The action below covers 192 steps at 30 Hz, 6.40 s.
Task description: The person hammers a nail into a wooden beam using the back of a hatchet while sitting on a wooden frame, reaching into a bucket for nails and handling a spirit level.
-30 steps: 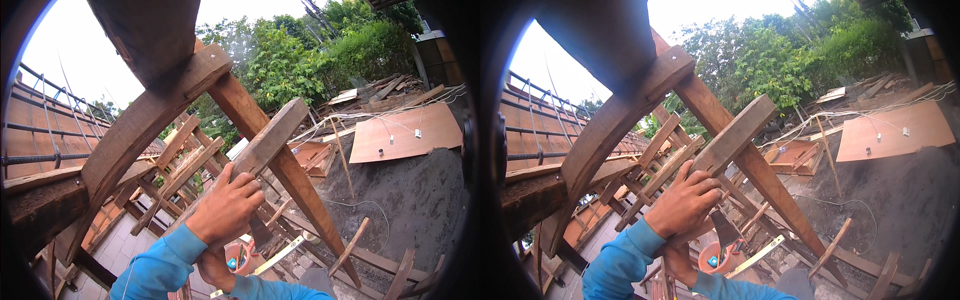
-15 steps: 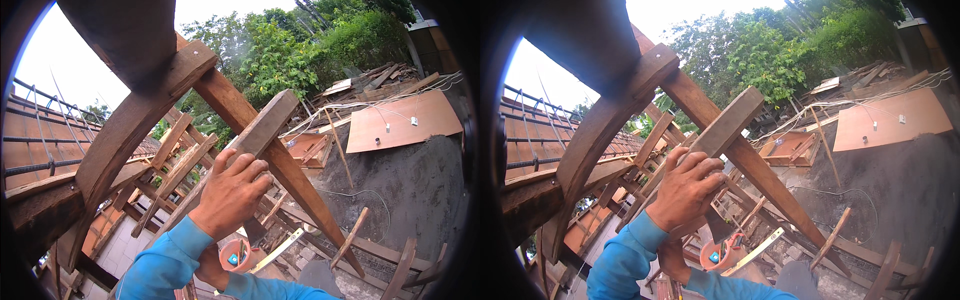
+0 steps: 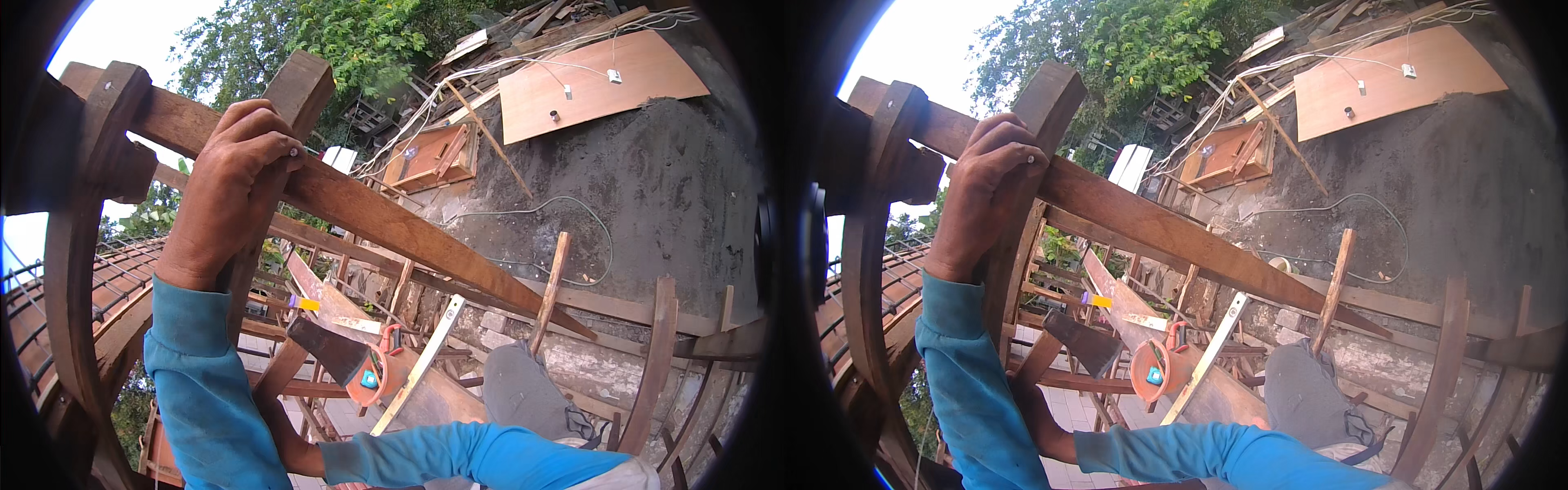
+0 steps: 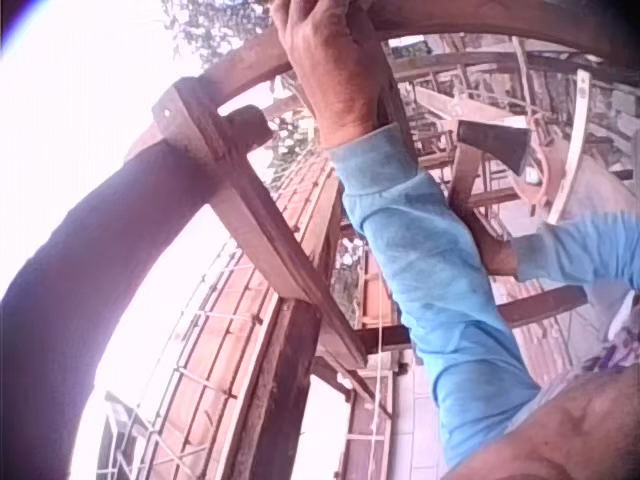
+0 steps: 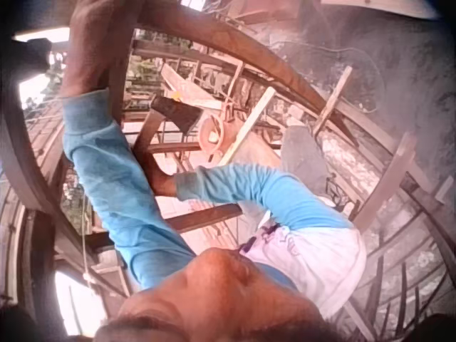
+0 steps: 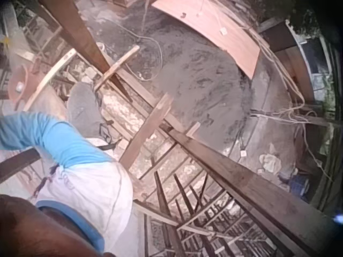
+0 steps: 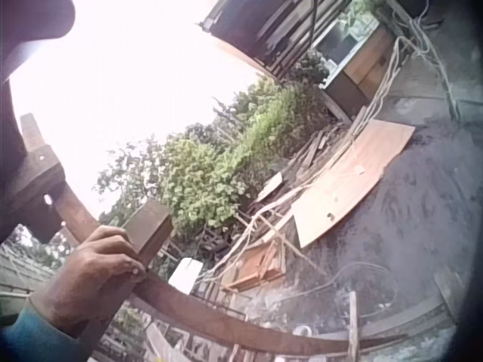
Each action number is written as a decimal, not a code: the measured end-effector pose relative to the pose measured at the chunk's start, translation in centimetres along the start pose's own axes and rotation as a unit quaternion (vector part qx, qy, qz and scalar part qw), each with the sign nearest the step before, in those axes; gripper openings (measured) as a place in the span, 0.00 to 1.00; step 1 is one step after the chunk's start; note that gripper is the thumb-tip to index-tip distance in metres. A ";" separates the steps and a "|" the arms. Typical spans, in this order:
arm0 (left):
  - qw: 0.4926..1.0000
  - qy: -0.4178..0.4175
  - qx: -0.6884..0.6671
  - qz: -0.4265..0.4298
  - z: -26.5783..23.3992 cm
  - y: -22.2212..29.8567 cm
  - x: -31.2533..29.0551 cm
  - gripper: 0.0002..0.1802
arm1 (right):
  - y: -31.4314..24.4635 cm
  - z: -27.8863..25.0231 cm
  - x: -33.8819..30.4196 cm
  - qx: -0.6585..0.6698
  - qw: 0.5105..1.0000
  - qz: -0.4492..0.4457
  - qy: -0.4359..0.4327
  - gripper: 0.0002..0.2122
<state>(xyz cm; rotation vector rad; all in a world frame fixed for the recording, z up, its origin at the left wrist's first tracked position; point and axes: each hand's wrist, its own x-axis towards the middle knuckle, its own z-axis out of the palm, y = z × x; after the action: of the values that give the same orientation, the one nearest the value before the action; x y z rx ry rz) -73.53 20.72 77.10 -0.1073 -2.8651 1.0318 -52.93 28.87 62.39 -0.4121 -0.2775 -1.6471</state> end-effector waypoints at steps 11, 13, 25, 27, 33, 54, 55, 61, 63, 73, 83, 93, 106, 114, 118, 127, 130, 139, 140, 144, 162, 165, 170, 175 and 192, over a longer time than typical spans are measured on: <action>1.000 0.004 -0.002 0.004 1.2 -1.1 -0.4 0.05 | -0.3 -1.5 1.0 -0.062 0.997 0.004 -0.050 0.10; 1.000 -0.006 -0.002 -0.004 1.3 -0.9 -0.5 0.05 | -0.1 -1.7 1.1 -0.049 0.998 -0.003 -0.035 0.08; 0.999 -0.043 -0.016 0.029 0.7 -2.2 -0.4 0.08 | 0.3 -1.0 1.3 -0.082 0.994 -0.077 0.001 0.07; 0.999 -0.020 -0.007 0.039 1.1 -2.2 -0.6 0.08 | 0.0 -1.1 1.3 -0.073 0.996 -0.056 -0.003 0.07; 0.998 0.035 -0.007 0.045 1.9 -1.9 -0.2 0.08 | -3.2 -4.9 -0.4 0.035 0.999 -0.019 0.012 0.11; 0.999 0.003 -0.014 0.051 1.5 -1.8 -0.2 0.05 | -18.8 -11.8 1.6 -0.380 0.829 -0.399 0.095 0.15; 0.999 -0.019 -0.038 0.031 1.3 -1.6 -0.2 0.05 | -18.8 -12.0 1.9 -0.396 0.819 -0.404 0.094 0.15; 1.000 -0.017 -0.021 0.017 1.3 -1.9 -0.8 0.06 | -19.0 -11.7 2.1 -0.413 0.825 -0.374 0.099 0.16; 0.999 -0.013 -0.020 0.028 1.4 -2.0 -0.1 0.06 | -18.6 -11.5 2.7 -0.315 0.810 -0.488 0.076 0.17; 1.000 -0.008 -0.006 -0.017 1.8 -1.9 -0.4 0.07 | -20.2 -12.4 2.7 -0.486 0.799 -0.339 0.102 0.21; 0.998 -0.033 -0.041 0.015 1.2 -2.8 -0.1 0.08 | -21.3 -12.7 3.1 -0.566 0.737 -0.354 0.102 0.15; 0.996 0.036 -0.076 -0.012 0.7 -1.4 -0.1 0.20 | -6.5 -9.5 -0.7 -0.107 0.989 -0.085 0.061 0.14; 0.997 -0.041 -0.007 -0.071 -0.6 1.2 0.6 0.24 | -0.7 -3.3 3.7 -0.038 0.996 -0.074 0.031 0.10; 0.992 0.070 0.023 -0.106 -3.9 12.0 -7.6 0.21 | -2.1 -3.8 5.1 0.016 0.971 -0.230 -0.065 0.05; 0.920 0.184 0.161 -0.307 -5.8 20.6 -23.6 0.19 | -1.5 -0.4 2.1 0.033 0.995 -0.054 -0.077 0.12; 0.805 -0.033 0.362 -0.469 -3.8 19.1 -30.8 0.70 | -2.0 -2.3 2.6 0.042 0.996 -0.044 -0.069 0.17; 0.842 -0.035 0.318 -0.435 -5.5 18.6 -31.7 0.69 | -1.9 -2.3 2.0 0.058 0.996 -0.007 -0.067 0.17; 0.820 -0.034 0.153 -0.550 -7.1 17.0 -30.5 0.49 | -3.4 -3.5 1.5 0.000 0.998 -0.008 -0.057 0.17; 0.805 -0.045 0.136 -0.575 -7.3 16.8 -30.0 0.45 | -4.1 -3.4 1.2 -0.026 0.998 -0.003 -0.055 0.17; 0.809 -0.041 0.190 -0.555 -7.1 17.0 -29.5 0.38 | -6.4 -5.9 0.2 -0.136 0.990 -0.025 -0.016 0.16; 0.841 -0.039 0.131 -0.523 -7.8 16.7 -31.2 0.40 | -21.5 -13.2 -0.5 -0.390 0.764 -0.497 0.131 0.15; 0.842 -0.034 0.131 -0.523 -7.9 16.6 -30.3 0.40 | -20.9 -12.9 1.2 -0.258 0.782 -0.567 0.016 0.15; 0.842 -0.047 0.139 -0.519 -8.0 16.7 -29.8 0.39 | -21.0 -13.8 3.0 -0.580 0.708 -0.386 0.119 0.14; 0.839 -0.053 0.137 -0.525 -8.1 16.9 -30.3 0.39 | -21.2 -10.2 -1.1 -0.263 0.830 -0.482 0.096 0.15; 0.850 -0.036 0.121 -0.511 -8.2 16.6 -30.7 0.40 | -23.4 -9.2 -5.8 -0.109 0.821 -0.557 0.067 0.20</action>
<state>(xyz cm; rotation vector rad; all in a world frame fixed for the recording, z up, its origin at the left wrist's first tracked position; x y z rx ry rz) -41.52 35.71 70.81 1.3191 -2.1933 1.0683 -76.65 33.06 52.99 -0.3019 -0.2306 -2.8763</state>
